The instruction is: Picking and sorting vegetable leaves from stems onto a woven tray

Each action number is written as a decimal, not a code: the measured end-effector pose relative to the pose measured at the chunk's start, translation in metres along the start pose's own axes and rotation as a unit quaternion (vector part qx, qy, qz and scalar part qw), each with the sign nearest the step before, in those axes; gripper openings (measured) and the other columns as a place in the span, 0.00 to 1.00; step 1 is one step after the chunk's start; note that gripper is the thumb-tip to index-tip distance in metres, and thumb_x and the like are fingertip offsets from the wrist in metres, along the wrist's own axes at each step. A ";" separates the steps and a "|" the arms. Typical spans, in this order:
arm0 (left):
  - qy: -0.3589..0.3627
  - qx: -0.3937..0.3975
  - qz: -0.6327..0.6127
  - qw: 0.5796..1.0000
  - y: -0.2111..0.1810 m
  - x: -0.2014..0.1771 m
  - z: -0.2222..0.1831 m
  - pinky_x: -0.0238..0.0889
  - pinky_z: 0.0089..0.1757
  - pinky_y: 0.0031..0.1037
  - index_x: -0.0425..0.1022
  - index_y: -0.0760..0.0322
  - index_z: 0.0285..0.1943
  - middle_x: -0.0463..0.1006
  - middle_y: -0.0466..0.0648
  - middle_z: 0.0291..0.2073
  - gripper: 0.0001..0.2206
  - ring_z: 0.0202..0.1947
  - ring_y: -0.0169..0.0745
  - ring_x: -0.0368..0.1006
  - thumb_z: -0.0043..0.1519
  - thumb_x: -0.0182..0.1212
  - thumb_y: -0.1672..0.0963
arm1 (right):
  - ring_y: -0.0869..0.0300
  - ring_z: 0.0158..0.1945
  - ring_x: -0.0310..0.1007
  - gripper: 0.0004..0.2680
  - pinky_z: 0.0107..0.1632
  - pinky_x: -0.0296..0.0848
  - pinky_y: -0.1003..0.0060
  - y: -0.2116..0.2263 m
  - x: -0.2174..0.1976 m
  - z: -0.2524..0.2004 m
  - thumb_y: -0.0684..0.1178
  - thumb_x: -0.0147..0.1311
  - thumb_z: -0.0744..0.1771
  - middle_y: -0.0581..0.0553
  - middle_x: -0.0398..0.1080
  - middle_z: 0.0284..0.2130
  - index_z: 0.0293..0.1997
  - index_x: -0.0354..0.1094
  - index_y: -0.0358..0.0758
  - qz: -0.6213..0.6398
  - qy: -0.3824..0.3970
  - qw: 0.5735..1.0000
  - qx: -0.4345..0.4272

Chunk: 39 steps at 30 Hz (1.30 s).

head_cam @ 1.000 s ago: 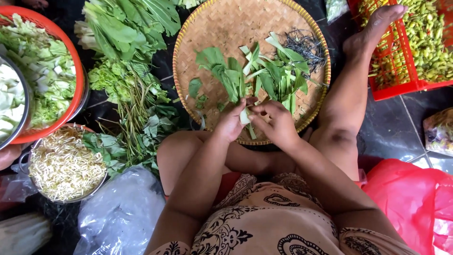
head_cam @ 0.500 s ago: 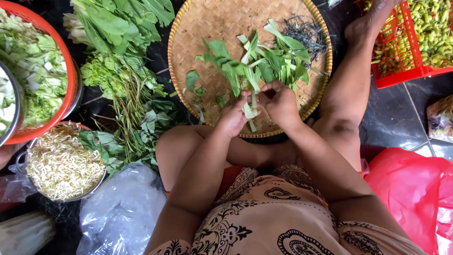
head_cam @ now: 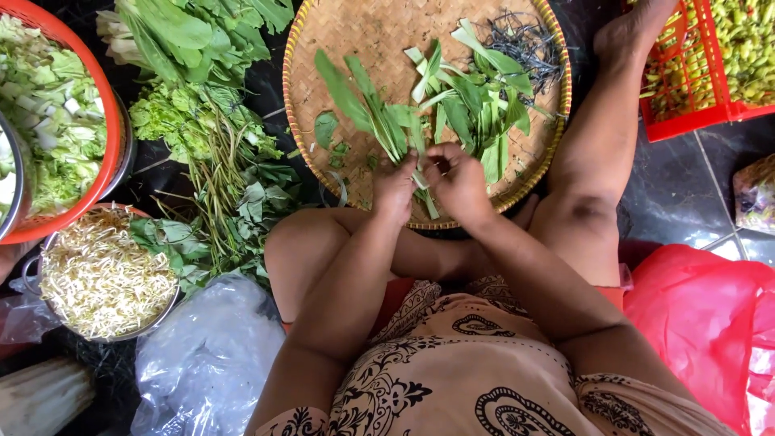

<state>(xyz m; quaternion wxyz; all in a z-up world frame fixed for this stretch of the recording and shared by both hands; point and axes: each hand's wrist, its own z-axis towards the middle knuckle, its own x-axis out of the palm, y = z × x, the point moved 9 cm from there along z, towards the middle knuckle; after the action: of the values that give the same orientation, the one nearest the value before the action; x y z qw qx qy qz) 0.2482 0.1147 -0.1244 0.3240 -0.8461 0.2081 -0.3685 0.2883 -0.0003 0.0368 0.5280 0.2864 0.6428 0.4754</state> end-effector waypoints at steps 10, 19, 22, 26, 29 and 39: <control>0.113 -0.113 -0.020 0.987 0.031 0.016 0.001 0.79 0.44 0.45 0.67 0.69 0.57 0.81 0.57 0.40 0.15 0.39 0.47 0.81 0.69 0.61 0.54 | 0.57 0.25 0.75 0.14 0.27 0.79 0.69 -0.095 0.005 0.025 0.35 0.69 0.59 0.37 0.70 0.27 0.44 0.68 0.29 0.194 0.023 0.969 0.151; 0.135 -0.130 -0.107 0.976 0.010 0.026 -0.007 0.75 0.50 0.40 0.63 0.65 0.62 0.77 0.57 0.58 0.15 0.45 0.42 0.79 0.73 0.51 0.51 | 0.55 0.31 0.71 0.06 0.32 0.68 0.64 -0.010 -0.054 0.034 0.31 0.58 0.66 0.35 0.69 0.28 0.45 0.70 0.27 -0.024 -0.076 0.994 -0.075; 0.147 -0.137 -0.122 0.972 0.026 0.022 0.006 0.78 0.47 0.41 0.64 0.64 0.59 0.80 0.57 0.52 0.19 0.42 0.42 0.80 0.69 0.58 0.48 | 0.51 0.30 0.77 0.10 0.35 0.75 0.62 0.022 -0.008 0.015 0.32 0.57 0.64 0.39 0.74 0.28 0.44 0.80 0.40 -0.089 0.078 0.989 -0.083; 0.173 -0.115 -0.106 0.973 0.035 0.011 0.023 0.81 0.39 0.45 0.66 0.68 0.57 0.81 0.62 0.45 0.23 0.33 0.50 0.81 0.67 0.58 0.45 | 0.44 0.38 0.79 0.08 0.40 0.78 0.55 0.019 0.014 0.008 0.37 0.60 0.64 0.37 0.75 0.36 0.45 0.80 0.39 -0.174 0.138 0.966 -0.130; 0.163 -0.106 -0.100 0.976 0.005 0.010 0.023 0.81 0.36 0.45 0.69 0.70 0.53 0.81 0.60 0.39 0.20 0.32 0.51 0.80 0.68 0.58 0.47 | 0.40 0.42 0.79 0.07 0.45 0.77 0.50 0.032 0.022 0.006 0.38 0.61 0.65 0.34 0.77 0.37 0.46 0.79 0.34 -0.126 0.184 0.963 -0.149; -0.105 -0.056 -0.126 0.985 -0.056 -0.024 0.000 0.78 0.33 0.24 0.66 0.64 0.38 0.69 0.42 0.24 0.20 0.26 0.33 0.70 0.62 0.66 0.46 | 0.45 0.34 0.80 0.05 0.40 0.77 0.53 -0.104 0.040 -0.038 0.41 0.58 0.65 0.37 0.74 0.25 0.39 0.78 0.32 -0.485 0.224 0.840 -0.097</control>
<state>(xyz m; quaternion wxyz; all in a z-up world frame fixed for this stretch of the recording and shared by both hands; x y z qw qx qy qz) 0.2393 0.1685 -0.0971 0.2476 -0.9163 0.0850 -0.3030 0.2552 -0.0170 -0.0752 0.5577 -0.2295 0.7507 0.2696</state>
